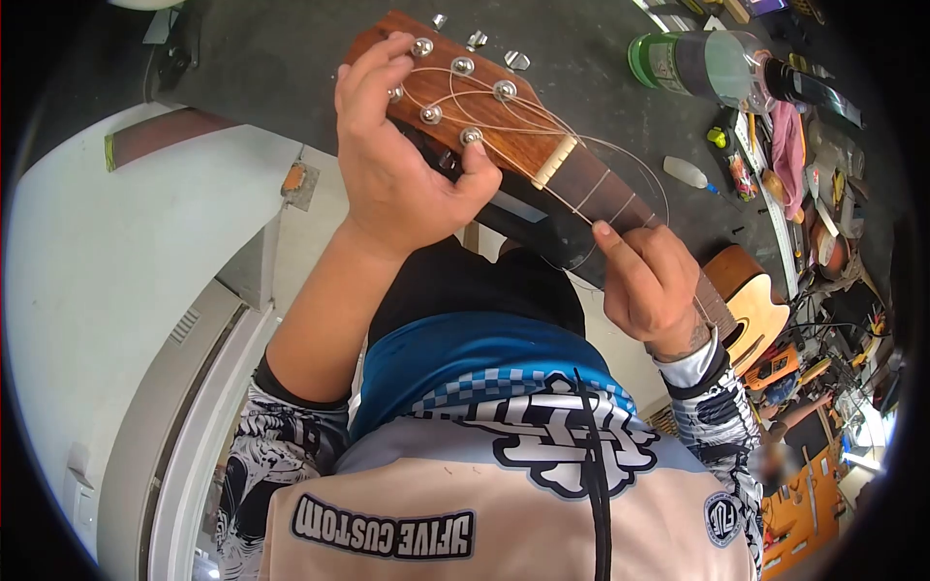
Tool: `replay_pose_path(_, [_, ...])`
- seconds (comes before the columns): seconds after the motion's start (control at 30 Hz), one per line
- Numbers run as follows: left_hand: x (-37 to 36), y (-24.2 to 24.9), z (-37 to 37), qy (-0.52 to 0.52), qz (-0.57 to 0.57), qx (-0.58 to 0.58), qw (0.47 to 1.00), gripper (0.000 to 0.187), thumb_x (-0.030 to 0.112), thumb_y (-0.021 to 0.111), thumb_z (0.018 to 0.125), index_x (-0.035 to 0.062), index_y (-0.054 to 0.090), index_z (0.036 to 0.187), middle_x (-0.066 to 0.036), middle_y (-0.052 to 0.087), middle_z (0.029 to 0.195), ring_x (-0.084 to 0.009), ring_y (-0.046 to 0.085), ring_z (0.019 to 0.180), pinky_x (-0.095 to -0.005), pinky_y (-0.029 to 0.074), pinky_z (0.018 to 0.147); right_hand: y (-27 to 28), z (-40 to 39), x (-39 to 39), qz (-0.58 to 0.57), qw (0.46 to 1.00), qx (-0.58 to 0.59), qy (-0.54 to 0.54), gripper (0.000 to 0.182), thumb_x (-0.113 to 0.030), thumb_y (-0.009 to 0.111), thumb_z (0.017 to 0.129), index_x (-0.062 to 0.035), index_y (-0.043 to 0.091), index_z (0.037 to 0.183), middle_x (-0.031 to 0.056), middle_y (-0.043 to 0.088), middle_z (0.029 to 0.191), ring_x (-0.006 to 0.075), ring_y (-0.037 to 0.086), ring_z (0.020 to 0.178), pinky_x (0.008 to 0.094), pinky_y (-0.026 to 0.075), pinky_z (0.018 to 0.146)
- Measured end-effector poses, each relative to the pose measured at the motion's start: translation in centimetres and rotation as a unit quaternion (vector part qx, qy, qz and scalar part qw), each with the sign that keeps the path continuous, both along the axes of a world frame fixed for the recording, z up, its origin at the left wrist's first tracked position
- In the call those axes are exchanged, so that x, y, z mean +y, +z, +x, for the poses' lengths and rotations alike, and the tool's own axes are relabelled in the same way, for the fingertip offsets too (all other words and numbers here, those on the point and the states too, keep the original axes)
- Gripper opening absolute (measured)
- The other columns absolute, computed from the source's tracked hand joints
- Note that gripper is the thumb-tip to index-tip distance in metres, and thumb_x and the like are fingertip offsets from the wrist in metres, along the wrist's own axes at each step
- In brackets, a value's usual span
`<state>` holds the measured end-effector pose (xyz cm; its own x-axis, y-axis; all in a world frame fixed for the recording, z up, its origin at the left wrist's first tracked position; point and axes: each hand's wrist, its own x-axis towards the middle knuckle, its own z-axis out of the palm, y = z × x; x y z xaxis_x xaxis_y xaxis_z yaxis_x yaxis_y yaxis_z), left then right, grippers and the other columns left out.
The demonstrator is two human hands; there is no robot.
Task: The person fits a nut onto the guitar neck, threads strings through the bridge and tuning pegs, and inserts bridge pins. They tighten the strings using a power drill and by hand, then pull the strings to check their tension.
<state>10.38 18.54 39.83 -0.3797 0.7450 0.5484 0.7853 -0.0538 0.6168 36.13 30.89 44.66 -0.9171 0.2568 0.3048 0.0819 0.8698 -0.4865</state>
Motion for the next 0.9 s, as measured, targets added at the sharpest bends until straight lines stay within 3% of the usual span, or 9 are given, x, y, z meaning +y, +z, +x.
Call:
replay_pose_path(0.07, [-0.2, -0.7, -0.9, 0.008, 0.049, 0.005, 0.999, 0.087, 0.016, 0.078, 0.068, 0.0016, 0.033, 0.141, -0.025, 0.052, 0.139, -0.0435, 0.053, 0.127, -0.0642, 0.029, 0.113, 0.2, -0.6, -0.6, 0.010, 1.000, 0.007, 0.000, 0.054, 0.007, 0.070, 0.063, 0.0007, 0.073, 0.117, 0.0064, 0.055, 0.076, 0.0219, 0.057, 0.062, 0.0336, 0.047, 0.052])
replay_pose_path(0.13, [-0.6, 0.3, -0.5, -0.018, 0.010, -0.016, 1.000, 0.088, 0.006, 0.075, 0.072, -0.0011, 0.026, 0.144, -0.028, 0.042, 0.143, -0.0418, 0.048, 0.134, -0.0546, 0.034, 0.117, 0.1, -0.6, -0.3, 0.003, 1.000, 0.011, 0.002, 0.054, 0.008, 0.070, 0.063, 0.0010, 0.073, 0.116, 0.0069, 0.055, 0.076, 0.0222, 0.058, 0.062, 0.0338, 0.047, 0.052])
replay_pose_path(0.27, [-1.5, 0.9, 0.2, -0.011, -0.022, 0.002, 1.000, 0.088, 0.005, 0.078, 0.076, -0.0015, 0.025, 0.147, -0.027, 0.039, 0.146, -0.0408, 0.045, 0.138, -0.0487, 0.033, 0.120, 0.1, -0.4, -0.1, -0.007, 1.000, 0.011, -0.001, 0.052, 0.010, 0.070, 0.064, 0.0012, 0.073, 0.116, 0.0076, 0.056, 0.076, 0.0228, 0.059, 0.063, 0.0341, 0.049, 0.054])
replay_pose_path(0.47, [-4.2, 0.4, 3.1, 0.116, -0.020, 0.037, 0.992, 0.060, 0.008, 0.080, 0.080, -0.0029, 0.051, 0.131, -0.021, 0.054, 0.134, -0.0364, 0.051, 0.126, -0.0443, 0.038, 0.109, 0.3, -0.7, -0.5, -0.012, 1.000, 0.014, -0.010, 0.049, 0.013, 0.069, 0.067, 0.0009, 0.073, 0.114, 0.0091, 0.058, 0.078, 0.0243, 0.061, 0.065, 0.0352, 0.050, 0.056])
replay_pose_path(0.5, [-4.0, 0.7, 3.7, 0.155, -0.001, 0.060, 0.986, 0.038, 0.008, 0.080, 0.083, -0.0017, 0.062, 0.115, -0.018, 0.064, 0.116, -0.0297, 0.060, 0.107, -0.0394, 0.047, 0.094, 0.3, -0.7, -0.5, -0.013, 1.000, 0.014, -0.012, 0.048, 0.013, 0.069, 0.067, 0.0008, 0.073, 0.114, 0.0093, 0.058, 0.078, 0.0246, 0.061, 0.066, 0.0353, 0.051, 0.057])
replay_pose_path(0.6, [-5.3, -0.4, 4.6, 0.151, -0.058, -0.067, 0.985, 0.025, 0.007, 0.080, 0.084, -0.0004, 0.067, 0.104, -0.013, 0.068, 0.095, -0.0237, 0.065, 0.084, -0.0335, 0.051, 0.076, 0.6, -1.1, -1.2, 0.001, 1.000, 0.017, -0.014, 0.048, 0.014, 0.069, 0.068, 0.0004, 0.073, 0.114, 0.0096, 0.058, 0.078, 0.0251, 0.061, 0.067, 0.0352, 0.051, 0.058])
replay_pose_path(0.63, [-4.9, -1.2, 4.7, 0.165, -0.029, -0.036, 0.985, 0.018, 0.006, 0.079, 0.085, -0.0001, 0.069, 0.099, -0.010, 0.068, 0.081, -0.0204, 0.063, 0.067, -0.0304, 0.050, 0.063, 0.5, -1.0, -1.1, -0.001, 1.000, 0.014, -0.016, 0.047, 0.014, 0.069, 0.069, 0.0003, 0.073, 0.113, 0.0097, 0.059, 0.078, 0.0252, 0.061, 0.067, 0.0351, 0.051, 0.059])
replay_pose_path(0.9, [-5.1, -1.6, 4.7, 0.170, -0.040, 0.007, 0.985, 0.019, 0.010, 0.075, 0.091, -0.0007, 0.070, 0.106, -0.009, 0.071, 0.082, -0.0226, 0.064, 0.068, -0.0347, 0.051, 0.064, 0.5, -1.2, -1.3, 0.004, 0.999, 0.021, -0.024, 0.043, 0.014, 0.071, 0.072, -0.0002, 0.073, 0.112, 0.0105, 0.060, 0.079, 0.0260, 0.061, 0.067, 0.0353, 0.051, 0.060])
